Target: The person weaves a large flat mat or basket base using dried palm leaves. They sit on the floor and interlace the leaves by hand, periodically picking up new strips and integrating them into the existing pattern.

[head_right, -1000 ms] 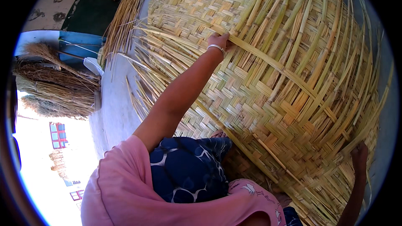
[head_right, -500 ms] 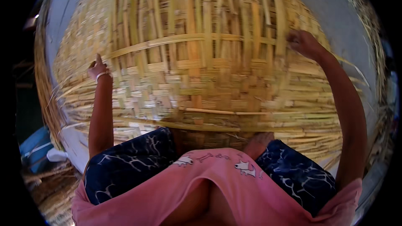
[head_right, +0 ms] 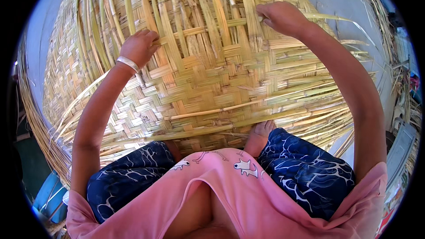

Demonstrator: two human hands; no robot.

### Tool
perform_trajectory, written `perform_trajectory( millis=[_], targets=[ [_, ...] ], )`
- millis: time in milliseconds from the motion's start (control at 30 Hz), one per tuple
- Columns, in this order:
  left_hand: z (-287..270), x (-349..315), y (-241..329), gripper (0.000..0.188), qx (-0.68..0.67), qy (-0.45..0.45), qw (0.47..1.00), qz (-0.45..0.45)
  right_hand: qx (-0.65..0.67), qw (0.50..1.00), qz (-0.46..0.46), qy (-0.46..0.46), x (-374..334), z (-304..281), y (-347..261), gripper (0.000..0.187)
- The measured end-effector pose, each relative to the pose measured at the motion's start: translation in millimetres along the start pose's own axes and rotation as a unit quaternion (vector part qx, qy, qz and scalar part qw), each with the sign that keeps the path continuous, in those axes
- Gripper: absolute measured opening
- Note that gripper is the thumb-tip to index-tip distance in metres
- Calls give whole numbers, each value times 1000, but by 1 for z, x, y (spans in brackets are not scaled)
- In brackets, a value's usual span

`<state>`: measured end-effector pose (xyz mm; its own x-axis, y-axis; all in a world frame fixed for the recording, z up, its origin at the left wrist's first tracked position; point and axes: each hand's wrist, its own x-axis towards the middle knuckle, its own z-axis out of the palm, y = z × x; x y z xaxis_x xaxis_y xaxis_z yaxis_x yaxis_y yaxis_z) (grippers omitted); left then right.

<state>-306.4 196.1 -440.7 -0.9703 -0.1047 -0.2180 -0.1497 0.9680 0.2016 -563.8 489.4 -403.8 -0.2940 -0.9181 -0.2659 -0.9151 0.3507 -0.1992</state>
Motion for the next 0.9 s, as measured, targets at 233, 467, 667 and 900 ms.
perform_trajectory(
  millis=[233,467,667,900],
  targets=[
    [-2,-1,10,17,-54,-19,997,-56,94,996,0,8,4,9,18,15],
    [13,5,-20,18,-261,-22,963,-56,388,900,117,-162,25,7,43,18],
    [9,8,-29,24,-509,-159,832,-152,340,912,123,-195,39,5,45,20],
    [3,23,-23,54,-332,-221,897,-188,313,931,95,-165,34,1,41,19]
  ],
)
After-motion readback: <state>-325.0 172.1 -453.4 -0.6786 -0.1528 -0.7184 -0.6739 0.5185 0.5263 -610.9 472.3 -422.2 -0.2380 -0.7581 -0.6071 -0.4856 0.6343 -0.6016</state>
